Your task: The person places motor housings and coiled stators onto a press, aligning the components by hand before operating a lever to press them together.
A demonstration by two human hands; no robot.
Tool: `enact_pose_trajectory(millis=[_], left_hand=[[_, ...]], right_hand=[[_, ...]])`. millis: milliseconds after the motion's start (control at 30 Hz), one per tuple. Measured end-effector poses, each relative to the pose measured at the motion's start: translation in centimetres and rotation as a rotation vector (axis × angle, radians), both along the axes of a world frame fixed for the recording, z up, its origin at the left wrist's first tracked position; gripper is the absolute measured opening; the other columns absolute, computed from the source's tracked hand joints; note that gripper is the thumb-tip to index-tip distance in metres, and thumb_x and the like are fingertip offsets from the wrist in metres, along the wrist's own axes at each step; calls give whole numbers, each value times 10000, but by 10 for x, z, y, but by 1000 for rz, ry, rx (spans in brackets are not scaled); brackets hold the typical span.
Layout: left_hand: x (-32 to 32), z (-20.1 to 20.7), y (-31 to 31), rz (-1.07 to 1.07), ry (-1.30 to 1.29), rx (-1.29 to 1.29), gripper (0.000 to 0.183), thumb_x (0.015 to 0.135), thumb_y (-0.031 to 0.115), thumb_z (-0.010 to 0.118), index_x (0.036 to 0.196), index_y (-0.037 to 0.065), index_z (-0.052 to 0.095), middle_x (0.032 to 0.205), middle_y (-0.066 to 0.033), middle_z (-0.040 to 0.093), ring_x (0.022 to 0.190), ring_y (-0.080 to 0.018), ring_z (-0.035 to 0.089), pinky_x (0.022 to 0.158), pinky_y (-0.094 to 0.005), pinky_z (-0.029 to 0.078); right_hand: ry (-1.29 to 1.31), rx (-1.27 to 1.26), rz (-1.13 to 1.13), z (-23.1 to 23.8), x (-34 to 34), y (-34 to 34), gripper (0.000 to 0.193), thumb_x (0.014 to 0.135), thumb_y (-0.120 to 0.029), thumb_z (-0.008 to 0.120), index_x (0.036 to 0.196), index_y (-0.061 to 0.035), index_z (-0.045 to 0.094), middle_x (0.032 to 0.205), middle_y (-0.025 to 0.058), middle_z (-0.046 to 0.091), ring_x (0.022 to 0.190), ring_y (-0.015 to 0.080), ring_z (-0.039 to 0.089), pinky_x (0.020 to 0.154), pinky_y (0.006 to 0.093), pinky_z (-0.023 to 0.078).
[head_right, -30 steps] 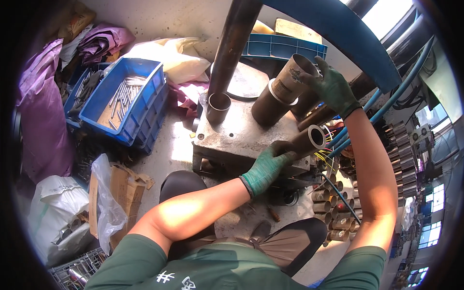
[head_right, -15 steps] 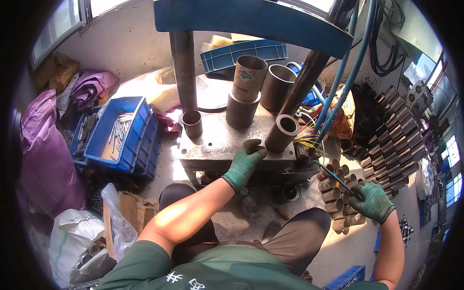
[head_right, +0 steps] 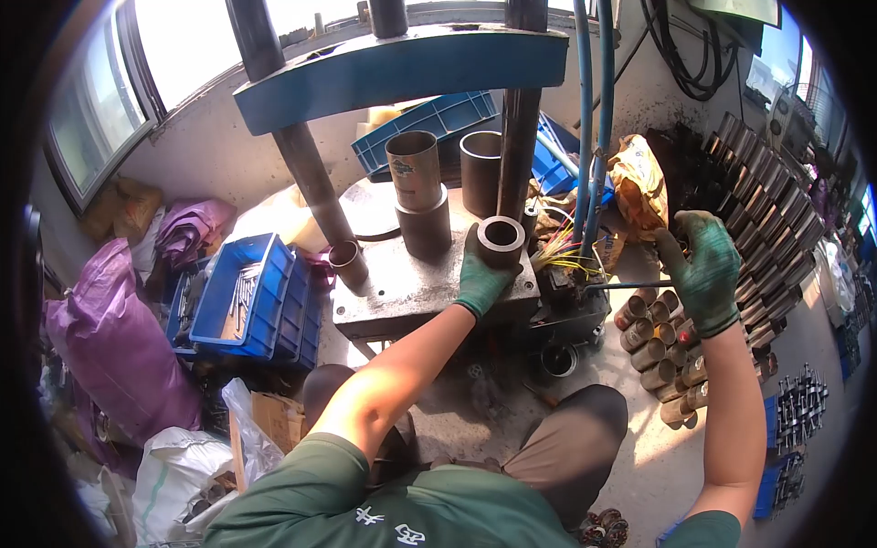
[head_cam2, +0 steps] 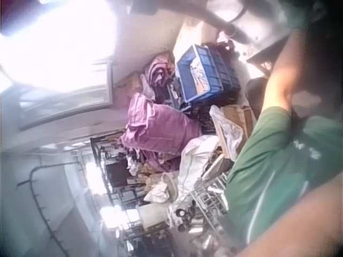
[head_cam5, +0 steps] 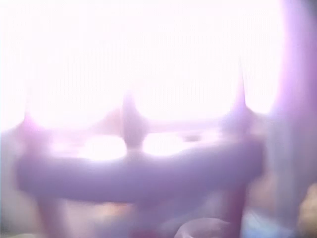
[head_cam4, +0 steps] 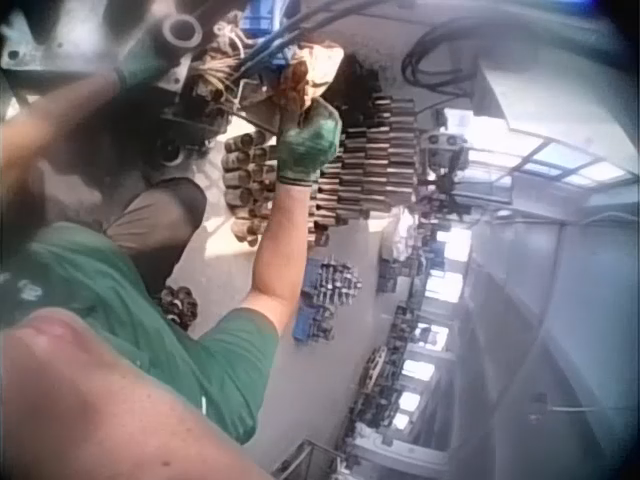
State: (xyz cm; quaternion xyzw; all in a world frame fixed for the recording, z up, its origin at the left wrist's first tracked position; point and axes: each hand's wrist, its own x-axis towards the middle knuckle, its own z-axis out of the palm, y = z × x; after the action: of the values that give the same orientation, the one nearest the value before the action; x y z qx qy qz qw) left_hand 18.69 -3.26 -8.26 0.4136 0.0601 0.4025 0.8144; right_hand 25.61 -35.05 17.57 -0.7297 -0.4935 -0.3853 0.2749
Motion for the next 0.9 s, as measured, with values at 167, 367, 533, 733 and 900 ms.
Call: enact_pose_trajectory(millis=[167, 367, 533, 733, 900], left_hand=[[-26, 17, -23, 435, 471, 611, 798, 647, 202, 984, 1329, 60, 593, 1198, -103, 712, 1114, -240, 697, 968, -374, 585], [-83, -6, -40, 428, 379, 372, 833, 630, 143, 975, 1338, 38, 549, 1240, -117, 678, 1106, -248, 690, 969, -379, 585], [-130, 56, -51, 178, 26, -61, 712, 784, 6, 740, 1456, 44, 509, 1277, -110, 647, 1173, -278, 651, 1030, -413, 557], [-135, 145, 18, 399, -207, 287, 766, 737, 25, 808, 1448, 51, 524, 1317, -91, 650, 1222, -272, 643, 1042, -413, 560], [-111, 213, 83, 629, -203, 569, 744, 696, 79, 854, 1385, 35, 578, 1289, -121, 681, 1192, -288, 676, 1020, -388, 583]], right_hand=[[35, -34, -125, 13, 47, 24, 538, 996, -518, 696, 1096, 10, 724, 983, 198, 703, 912, 362, 717, 829, 420, 576], [159, -142, -317, 23, 69, 42, 259, 956, -184, 659, 1170, -45, 704, 1105, 145, 690, 1005, 364, 703, 895, 448, 573], [221, -155, -320, 15, 92, 38, 208, 951, -130, 646, 1139, -56, 695, 1093, 161, 701, 1021, 392, 690, 907, 451, 563], [271, -176, -307, 22, 79, 37, 282, 953, -168, 632, 1192, -70, 744, 1122, 170, 733, 1057, 394, 701, 951, 464, 562], [327, -189, -302, 28, 63, 42, 192, 926, -152, 649, 1071, -57, 731, 1076, 192, 724, 1010, 408, 695, 902, 462, 562]])
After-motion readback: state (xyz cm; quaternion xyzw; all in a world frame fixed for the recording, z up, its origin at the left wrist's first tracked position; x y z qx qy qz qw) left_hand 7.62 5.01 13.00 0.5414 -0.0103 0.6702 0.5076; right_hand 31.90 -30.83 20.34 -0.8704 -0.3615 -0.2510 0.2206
